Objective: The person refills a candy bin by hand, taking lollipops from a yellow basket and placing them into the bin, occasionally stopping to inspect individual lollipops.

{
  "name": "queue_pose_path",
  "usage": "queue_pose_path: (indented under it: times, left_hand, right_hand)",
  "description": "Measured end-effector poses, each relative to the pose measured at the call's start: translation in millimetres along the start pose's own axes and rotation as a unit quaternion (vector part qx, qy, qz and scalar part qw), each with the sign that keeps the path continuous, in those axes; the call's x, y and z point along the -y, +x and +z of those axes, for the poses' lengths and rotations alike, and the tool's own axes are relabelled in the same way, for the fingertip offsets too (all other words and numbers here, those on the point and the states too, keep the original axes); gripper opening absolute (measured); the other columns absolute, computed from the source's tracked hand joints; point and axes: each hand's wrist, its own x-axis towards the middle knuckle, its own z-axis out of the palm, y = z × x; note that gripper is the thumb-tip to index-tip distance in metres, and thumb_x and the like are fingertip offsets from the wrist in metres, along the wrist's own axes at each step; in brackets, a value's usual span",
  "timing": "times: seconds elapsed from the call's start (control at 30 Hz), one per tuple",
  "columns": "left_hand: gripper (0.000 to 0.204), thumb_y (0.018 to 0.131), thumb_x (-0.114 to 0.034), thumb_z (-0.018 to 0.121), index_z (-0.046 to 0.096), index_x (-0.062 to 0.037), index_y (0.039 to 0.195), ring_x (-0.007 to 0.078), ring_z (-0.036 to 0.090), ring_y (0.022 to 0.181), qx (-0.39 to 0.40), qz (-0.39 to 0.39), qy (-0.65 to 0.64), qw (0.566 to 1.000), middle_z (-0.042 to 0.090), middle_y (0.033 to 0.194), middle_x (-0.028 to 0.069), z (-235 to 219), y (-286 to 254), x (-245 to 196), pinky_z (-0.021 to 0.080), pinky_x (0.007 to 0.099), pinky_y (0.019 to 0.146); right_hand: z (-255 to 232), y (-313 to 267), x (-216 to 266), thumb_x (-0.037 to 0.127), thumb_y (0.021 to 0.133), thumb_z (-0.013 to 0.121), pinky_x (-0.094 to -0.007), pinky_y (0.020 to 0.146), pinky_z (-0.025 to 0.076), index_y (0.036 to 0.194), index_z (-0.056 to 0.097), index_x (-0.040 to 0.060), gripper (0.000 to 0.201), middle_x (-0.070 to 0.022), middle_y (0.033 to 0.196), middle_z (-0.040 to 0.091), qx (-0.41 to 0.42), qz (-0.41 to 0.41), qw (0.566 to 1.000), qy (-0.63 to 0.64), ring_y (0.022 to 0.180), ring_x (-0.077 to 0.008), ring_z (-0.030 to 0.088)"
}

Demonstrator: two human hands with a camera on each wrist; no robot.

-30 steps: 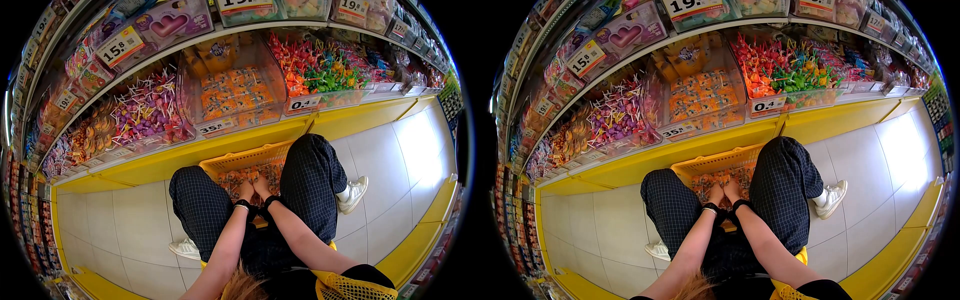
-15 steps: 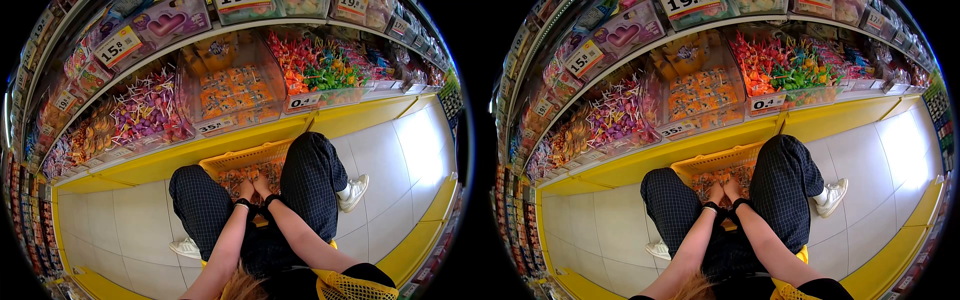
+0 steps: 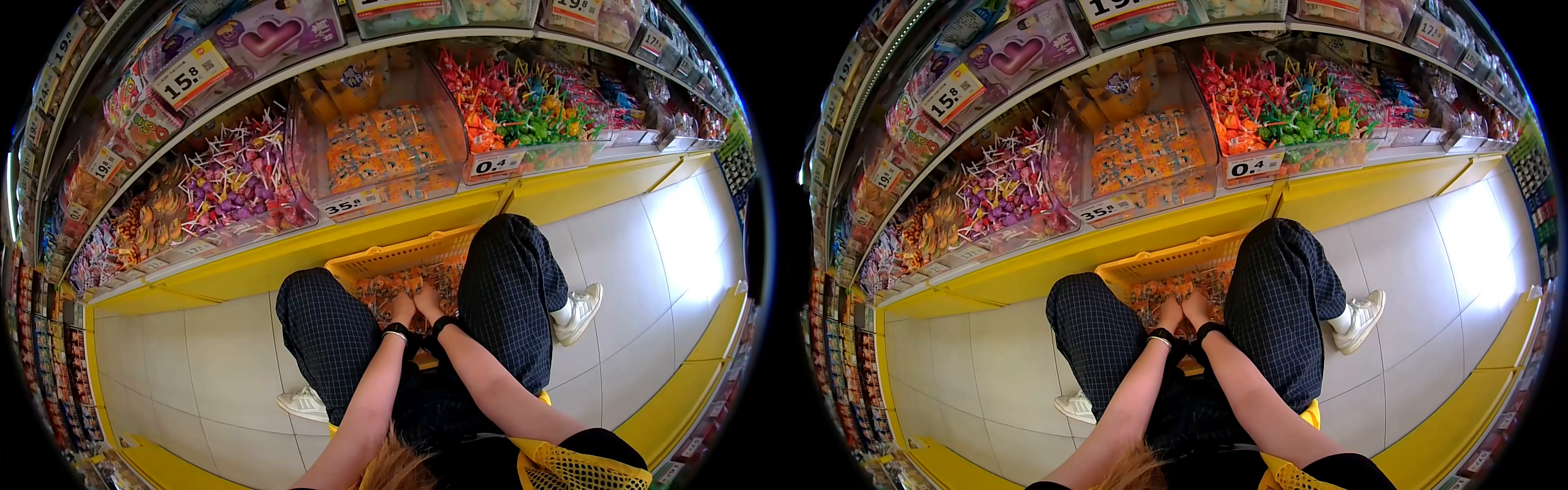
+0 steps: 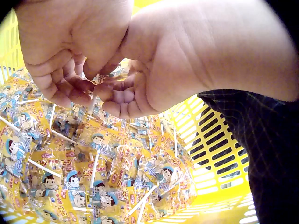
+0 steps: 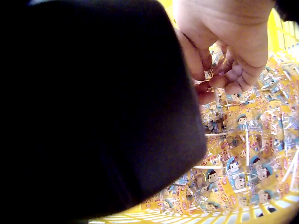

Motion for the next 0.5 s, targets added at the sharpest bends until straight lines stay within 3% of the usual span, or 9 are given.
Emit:
queue_pose_path:
  times: [0.2, 0.5]
  left_hand:
    - [0.033, 0.087, -0.015, 0.037, 0.045, 0.0063, 0.111, 0.0371, 0.055, 0.077, -0.009, 0.014, 0.001, 1.000, 0.055, 0.095, 0.0258, 8, 12, 11, 0.046, 0.0440, 0.066]
    - [0.029, 0.087, -0.016, 0.037, 0.047, 0.0056, 0.105, 0.0373, 0.055, 0.076, -0.019, 0.015, -0.003, 1.000, 0.055, 0.092, 0.0259, 7, 9, 9, 0.046, 0.0445, 0.065]
  right_hand:
    - [1, -1, 0, 0.016, 0.081, 0.052, -0.0436, 0.063, 0.046, 0.115, 0.043, -0.0049, 0.041, -0.0236, 0.083, 0.058, -0.007, -0.011, 1.000, -0.003, 0.072, -0.0333, 0.057]
    - [-2, -4, 3, 0.016, 0.081, 0.053, -0.0419, 0.058, 0.047, 0.119, 0.040, -0.0051, 0.045, -0.0221, 0.078, 0.058, -0.010, -0.010, 1.000, -0.003, 0.064, -0.0320, 0.057]
